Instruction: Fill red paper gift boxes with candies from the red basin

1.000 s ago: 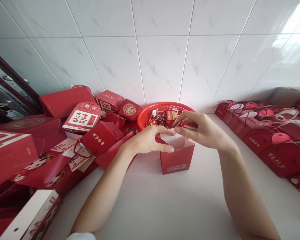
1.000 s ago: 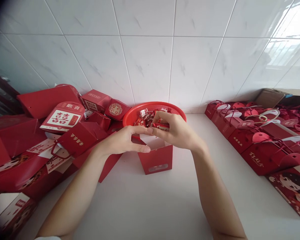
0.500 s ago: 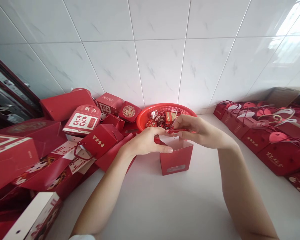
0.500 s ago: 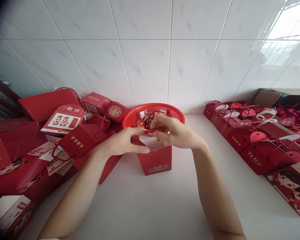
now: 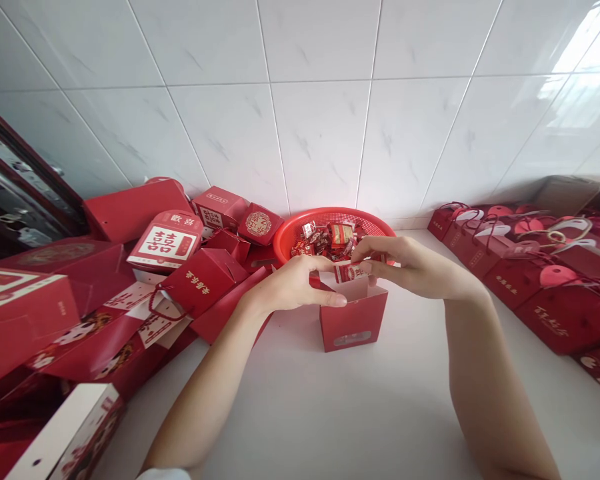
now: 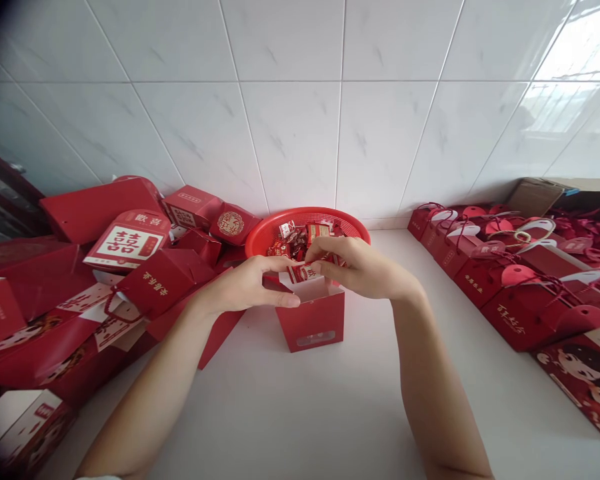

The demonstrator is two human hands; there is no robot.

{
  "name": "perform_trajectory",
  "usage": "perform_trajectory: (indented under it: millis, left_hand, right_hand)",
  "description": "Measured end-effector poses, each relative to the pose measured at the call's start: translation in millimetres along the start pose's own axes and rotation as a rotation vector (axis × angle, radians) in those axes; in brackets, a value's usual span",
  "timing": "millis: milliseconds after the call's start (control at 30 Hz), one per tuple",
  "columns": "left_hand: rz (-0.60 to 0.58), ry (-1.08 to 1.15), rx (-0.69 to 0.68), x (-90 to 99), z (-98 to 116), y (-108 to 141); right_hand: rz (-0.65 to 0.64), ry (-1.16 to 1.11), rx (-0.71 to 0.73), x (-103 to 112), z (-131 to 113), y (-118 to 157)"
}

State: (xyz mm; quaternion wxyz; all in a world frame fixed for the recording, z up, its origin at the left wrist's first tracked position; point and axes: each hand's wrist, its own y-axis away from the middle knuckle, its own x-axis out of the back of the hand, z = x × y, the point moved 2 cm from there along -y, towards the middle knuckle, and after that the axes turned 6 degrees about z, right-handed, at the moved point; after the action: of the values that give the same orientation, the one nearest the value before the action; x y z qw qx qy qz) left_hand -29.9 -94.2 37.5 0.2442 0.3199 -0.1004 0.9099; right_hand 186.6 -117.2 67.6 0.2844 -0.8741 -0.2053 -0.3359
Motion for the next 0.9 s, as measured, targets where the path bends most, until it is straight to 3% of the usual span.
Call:
perform_trajectory:
  millis: [133, 300, 500, 900]
  left_hand:
    - [-0.025, 0.027, -0.053, -0.7, -1.9, -0.8]
    - [-0.053, 0.061, -0.086, -0.7, 0.4, 0.1]
    - [-0.065, 0.066, -0.108, -0.5, 2.8, 1.0]
    - [-0.042, 0.039, -0.142, -0.3, -1.2, -0.4]
  right_hand:
    - [0.016, 0.045, -0.044, -2.0, 1.0, -1.6]
    - [-0.054, 0.038, -0.118, -7.5, 0.1, -0.7]
    - [-0.171, 0.084, -0.123, -14.3, -2.2, -2.9]
    - [-0.258, 0.159, -0.126, -25.0, -4.9, -6.9]
